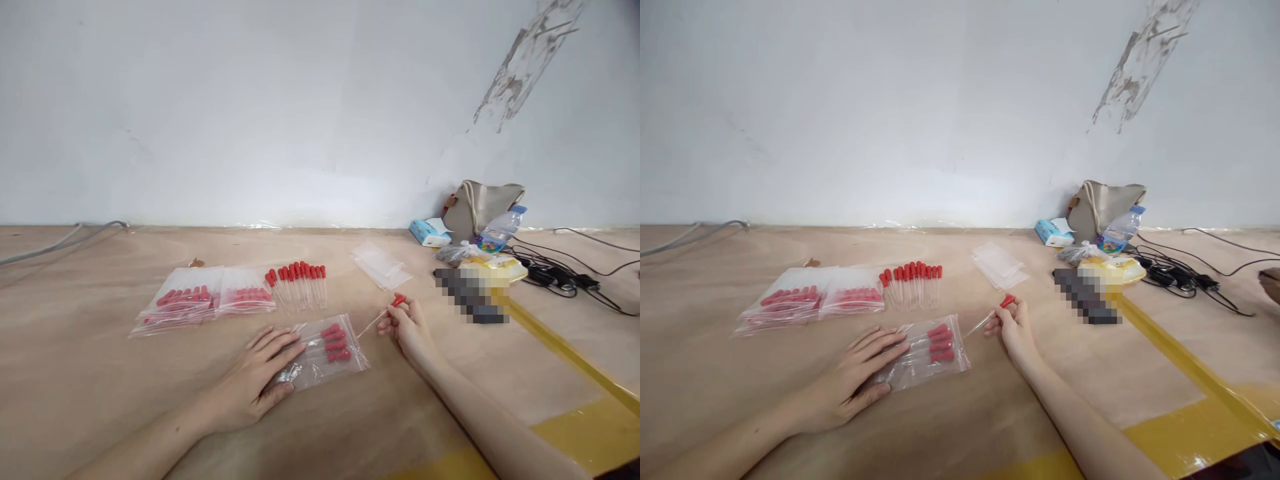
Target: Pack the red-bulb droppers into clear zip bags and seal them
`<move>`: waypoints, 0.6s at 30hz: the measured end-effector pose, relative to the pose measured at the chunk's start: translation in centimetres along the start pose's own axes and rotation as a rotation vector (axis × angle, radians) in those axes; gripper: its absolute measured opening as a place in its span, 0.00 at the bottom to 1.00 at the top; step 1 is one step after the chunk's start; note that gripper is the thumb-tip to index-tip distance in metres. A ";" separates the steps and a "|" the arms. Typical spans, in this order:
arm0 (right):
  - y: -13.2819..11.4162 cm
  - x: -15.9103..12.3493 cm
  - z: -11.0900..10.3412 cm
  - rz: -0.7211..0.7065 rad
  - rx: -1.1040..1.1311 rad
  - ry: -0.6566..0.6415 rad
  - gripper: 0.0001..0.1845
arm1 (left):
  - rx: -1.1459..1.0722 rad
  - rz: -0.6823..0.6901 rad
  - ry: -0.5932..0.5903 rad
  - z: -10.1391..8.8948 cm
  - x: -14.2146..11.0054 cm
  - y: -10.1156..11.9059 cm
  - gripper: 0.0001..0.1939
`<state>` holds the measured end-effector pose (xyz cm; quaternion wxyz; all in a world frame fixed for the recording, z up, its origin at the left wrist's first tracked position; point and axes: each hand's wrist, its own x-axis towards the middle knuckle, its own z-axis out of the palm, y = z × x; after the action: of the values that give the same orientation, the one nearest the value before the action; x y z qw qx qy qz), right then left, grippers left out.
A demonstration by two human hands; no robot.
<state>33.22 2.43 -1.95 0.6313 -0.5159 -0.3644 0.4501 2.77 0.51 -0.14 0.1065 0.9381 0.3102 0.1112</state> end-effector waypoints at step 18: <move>0.4 -1.3 1.5 -0.013 0.069 -0.080 0.23 | 0.023 -0.003 -0.007 -0.2 -0.2 0.1 0.25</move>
<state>31.34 1.72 -2.00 0.6364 -0.4729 -0.3771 0.4786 2.64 0.33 0.10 0.0970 0.9392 0.3126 0.1042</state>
